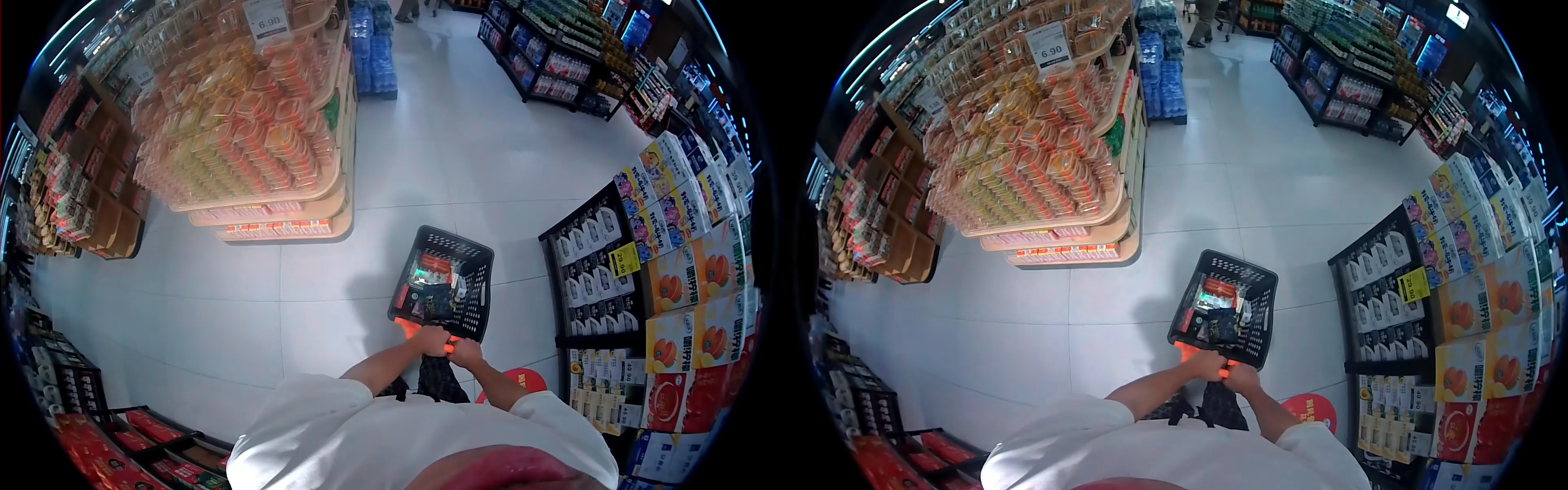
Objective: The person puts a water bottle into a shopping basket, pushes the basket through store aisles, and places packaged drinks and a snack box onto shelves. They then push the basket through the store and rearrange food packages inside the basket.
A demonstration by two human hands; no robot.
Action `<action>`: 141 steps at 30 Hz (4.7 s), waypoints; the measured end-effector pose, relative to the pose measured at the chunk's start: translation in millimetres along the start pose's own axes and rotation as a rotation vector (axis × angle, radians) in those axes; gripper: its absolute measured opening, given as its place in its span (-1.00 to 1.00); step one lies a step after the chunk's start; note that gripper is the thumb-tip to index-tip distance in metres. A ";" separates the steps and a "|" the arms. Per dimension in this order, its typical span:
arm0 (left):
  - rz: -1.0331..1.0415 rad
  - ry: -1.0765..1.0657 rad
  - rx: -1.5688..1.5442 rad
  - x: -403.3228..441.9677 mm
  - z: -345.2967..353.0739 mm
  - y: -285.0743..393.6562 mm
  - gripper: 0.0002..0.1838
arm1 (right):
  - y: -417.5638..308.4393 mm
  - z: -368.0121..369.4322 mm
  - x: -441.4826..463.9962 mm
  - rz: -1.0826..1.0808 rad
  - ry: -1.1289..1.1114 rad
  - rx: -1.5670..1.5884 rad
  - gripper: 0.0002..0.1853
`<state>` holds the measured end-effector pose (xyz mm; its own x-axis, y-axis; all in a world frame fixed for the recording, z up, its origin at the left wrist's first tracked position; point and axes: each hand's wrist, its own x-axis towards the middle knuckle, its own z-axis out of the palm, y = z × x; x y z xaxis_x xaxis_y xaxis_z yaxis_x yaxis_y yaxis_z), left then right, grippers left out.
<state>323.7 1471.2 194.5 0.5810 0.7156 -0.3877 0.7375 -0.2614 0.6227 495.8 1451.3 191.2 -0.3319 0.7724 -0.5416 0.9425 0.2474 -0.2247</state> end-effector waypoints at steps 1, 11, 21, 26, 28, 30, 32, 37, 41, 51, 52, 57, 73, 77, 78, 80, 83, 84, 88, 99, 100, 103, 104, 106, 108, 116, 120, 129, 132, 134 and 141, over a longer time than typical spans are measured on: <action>-0.008 0.012 0.004 4.1 -4.4 1.4 -0.58 | 5.4 -2.8 5.0 -0.012 0.005 -0.003 -0.67; -0.091 -0.049 0.071 70.1 -50.5 -17.9 -0.53 | 33.1 -47.9 67.8 -0.071 0.044 -0.009 -0.70; -0.146 -0.114 0.161 135.5 -109.3 -29.4 -0.47 | 64.5 -96.4 132.8 -0.144 0.091 0.012 -0.68; -0.230 -0.157 0.175 168.2 -138.3 -37.8 -0.46 | 74.5 -126.6 163.0 -0.165 0.146 0.019 -0.69; -0.222 -0.128 0.197 178.4 -154.2 -35.5 -0.47 | 79.7 -138.4 177.8 -0.159 0.162 0.022 -0.71; -0.233 -0.108 0.162 190.5 -164.2 -37.9 -0.47 | 87.1 -150.6 191.4 -0.172 0.147 0.022 -0.70; -0.235 -0.088 0.152 204.1 -175.0 -43.1 -0.48 | 94.1 -159.4 207.2 -0.183 0.159 0.013 -0.70; -0.242 -0.076 0.119 237.5 -201.2 -52.1 -0.44 | 109.7 -183.8 240.3 -0.162 0.180 -0.002 -0.71; -0.245 -0.097 0.063 262.5 -232.6 -53.3 -0.46 | 120.9 -209.8 270.5 -0.157 0.149 -0.021 -0.73; -0.198 -0.157 -0.106 339.3 -271.8 -92.6 -0.49 | 150.5 -271.0 346.3 -0.209 -0.023 -0.077 -0.67; -0.250 -0.200 -0.194 349.7 -271.2 -97.6 -0.53 | 150.9 -280.1 350.6 -0.208 -0.046 -0.091 -0.66; -0.241 -0.350 -0.344 380.6 -308.4 -103.4 -0.60 | 158.9 -307.2 379.7 -0.160 -0.117 -0.122 -0.66; -0.132 0.087 -0.148 435.2 -371.7 -127.7 -0.58 | 180.0 -378.7 468.3 -0.268 -0.047 -0.207 -0.77; -0.177 0.090 -0.134 458.9 -387.8 -142.2 -0.59 | 186.8 -396.9 502.6 -0.331 -0.018 -0.198 -0.77; -0.179 0.110 -0.129 463.6 -397.4 -145.6 -0.58 | 187.0 -403.6 512.4 -0.350 -0.008 -0.194 -0.76; -0.213 0.089 -0.132 471.8 -415.0 -149.5 -0.57 | 190.7 -412.8 533.8 -0.397 -0.006 -0.202 -0.73; -0.225 0.127 -0.156 480.0 -440.2 -158.8 -0.54 | 189.1 -431.6 560.4 -0.416 -0.049 -0.203 -0.73; -0.226 0.156 -0.169 483.8 -445.4 -160.5 -0.54 | 190.4 -436.9 569.3 -0.434 -0.049 -0.210 -0.73; -0.255 0.229 -0.150 509.9 -444.7 -191.1 -0.52 | 192.1 -447.9 606.6 -0.468 -0.051 -0.206 -0.73; -0.232 0.426 0.065 521.4 -508.2 -232.3 -0.58 | 164.2 -491.2 682.5 -0.523 -0.088 -0.238 -0.73; -0.225 0.429 0.074 523.1 -515.5 -236.7 -0.58 | 162.1 -496.0 688.5 -0.537 -0.084 -0.244 -0.73; -0.227 0.407 0.105 529.4 -533.9 -255.1 -0.58 | 151.0 -507.5 706.8 -0.540 -0.058 -0.267 -0.74; -0.225 0.396 0.077 532.4 -540.2 -262.5 -0.58 | 148.8 -511.6 712.3 -0.543 -0.059 -0.255 -0.74; -0.242 0.387 0.048 537.1 -559.3 -275.3 -0.59 | 140.3 -522.2 729.0 -0.545 -0.059 -0.236 -0.75; -0.251 0.383 0.032 542.9 -575.6 -287.6 -0.58 | 135.4 -528.2 749.7 -0.528 -0.058 -0.231 -0.75; -0.251 0.401 0.035 574.9 -628.7 -338.7 -0.61 | 115.7 -567.7 814.7 -0.551 -0.031 -0.284 -0.74; -0.200 0.474 -0.019 588.8 -652.5 -362.1 -0.66 | 110.0 -580.7 853.3 -0.516 -0.085 -0.339 -0.73; -0.182 0.421 -0.043 615.3 -702.1 -401.8 -0.65 | 95.0 -614.7 905.0 -0.483 -0.104 -0.342 -0.76; -0.189 0.377 -0.042 622.4 -719.2 -411.1 -0.67 | 91.8 -622.5 921.9 -0.473 -0.090 -0.322 -0.78; -0.179 0.408 -0.057 626.7 -726.3 -417.4 -0.68 | 88.3 -630.5 928.7 -0.470 -0.081 -0.311 -0.77; -0.225 0.400 -0.017 645.0 -756.2 -445.5 -0.64 | 76.1 -655.3 966.7 -0.488 -0.108 -0.317 -0.76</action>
<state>109.6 2539.1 181.0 0.2264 0.9481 -0.2234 0.8223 -0.0631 0.5655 272.7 2600.1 181.4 -0.7164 0.4653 -0.5199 0.6401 0.7347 -0.2246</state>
